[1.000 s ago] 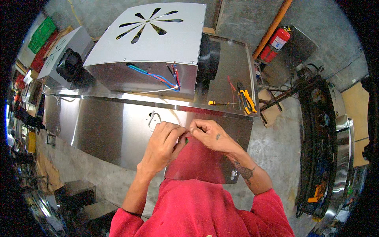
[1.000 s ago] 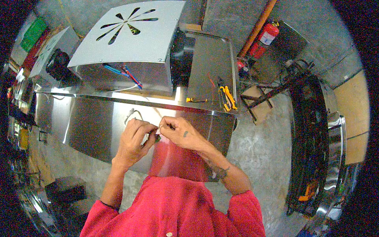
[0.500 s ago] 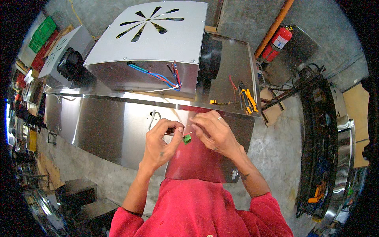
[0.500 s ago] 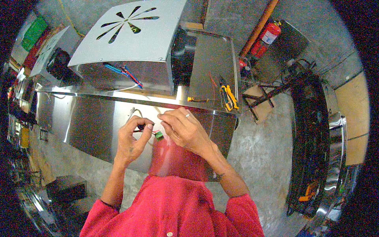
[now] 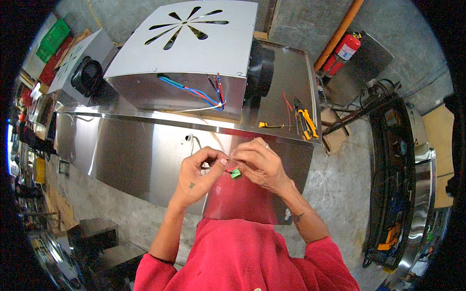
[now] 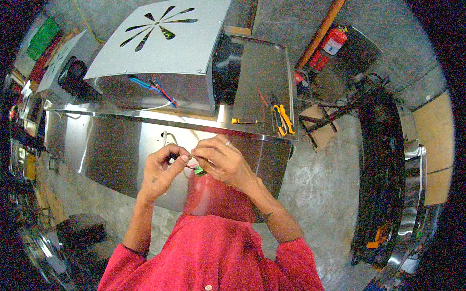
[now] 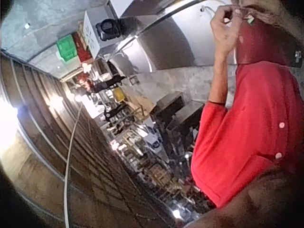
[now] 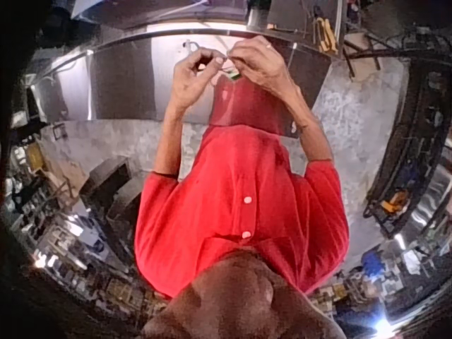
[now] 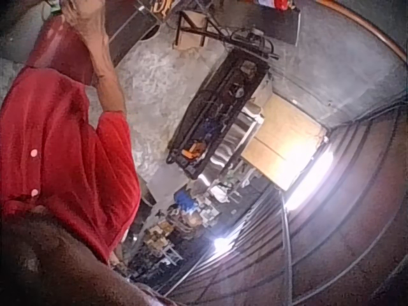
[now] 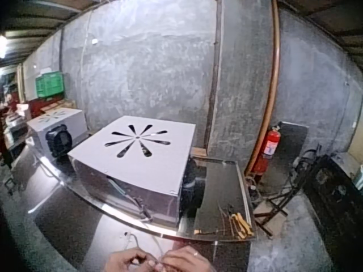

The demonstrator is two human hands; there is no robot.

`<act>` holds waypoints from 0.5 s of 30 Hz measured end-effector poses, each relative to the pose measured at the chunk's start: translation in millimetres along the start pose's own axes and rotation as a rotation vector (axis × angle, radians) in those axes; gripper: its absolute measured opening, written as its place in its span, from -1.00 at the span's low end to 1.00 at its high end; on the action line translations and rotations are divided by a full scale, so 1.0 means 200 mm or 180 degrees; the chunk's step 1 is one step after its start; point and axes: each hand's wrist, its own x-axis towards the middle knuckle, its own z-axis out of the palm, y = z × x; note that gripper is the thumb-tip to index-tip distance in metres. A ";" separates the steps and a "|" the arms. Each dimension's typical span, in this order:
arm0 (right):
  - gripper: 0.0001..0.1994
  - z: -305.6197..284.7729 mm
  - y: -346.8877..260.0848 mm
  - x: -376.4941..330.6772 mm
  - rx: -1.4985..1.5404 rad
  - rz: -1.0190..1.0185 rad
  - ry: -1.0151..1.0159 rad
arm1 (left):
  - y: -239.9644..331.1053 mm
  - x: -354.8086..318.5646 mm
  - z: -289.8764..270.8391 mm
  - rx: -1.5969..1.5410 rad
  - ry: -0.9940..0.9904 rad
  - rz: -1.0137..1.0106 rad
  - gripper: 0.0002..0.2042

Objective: The person strips insulation from several colored wires using wire strippers, then inserts the exposed ends into a green terminal block and tightens the screws with a screwdriver. The person repeats this process for multiple wires, securing each connection.

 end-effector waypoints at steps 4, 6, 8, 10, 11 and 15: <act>-0.77 0.04 -0.02 0.01 0.0337 0.0179 0.0161 | 0.00 0.01 -0.05 -0.0626 -0.0255 -0.0395 -0.86; -0.79 0.06 -0.05 0.00 0.0389 0.0430 0.0317 | 0.00 0.01 -0.06 -0.0667 -0.0268 -0.0418 -0.84; -0.80 0.08 -0.07 0.00 0.0423 0.0676 0.0452 | 0.00 0.01 -0.06 -0.0529 -0.0226 -0.0368 -0.82; -0.81 0.09 -0.09 0.00 0.0441 0.0916 0.0566 | 0.02 0.01 -0.06 -0.0531 -0.0231 -0.0359 -0.80; -0.82 0.10 -0.10 0.00 0.0462 0.0969 0.0601 | 0.03 0.01 -0.05 -0.0532 -0.0222 -0.0360 -0.80; -0.83 0.11 -0.14 0.01 0.0540 0.1265 0.0756 | 0.03 0.00 -0.03 -0.0593 -0.0086 -0.0411 -0.79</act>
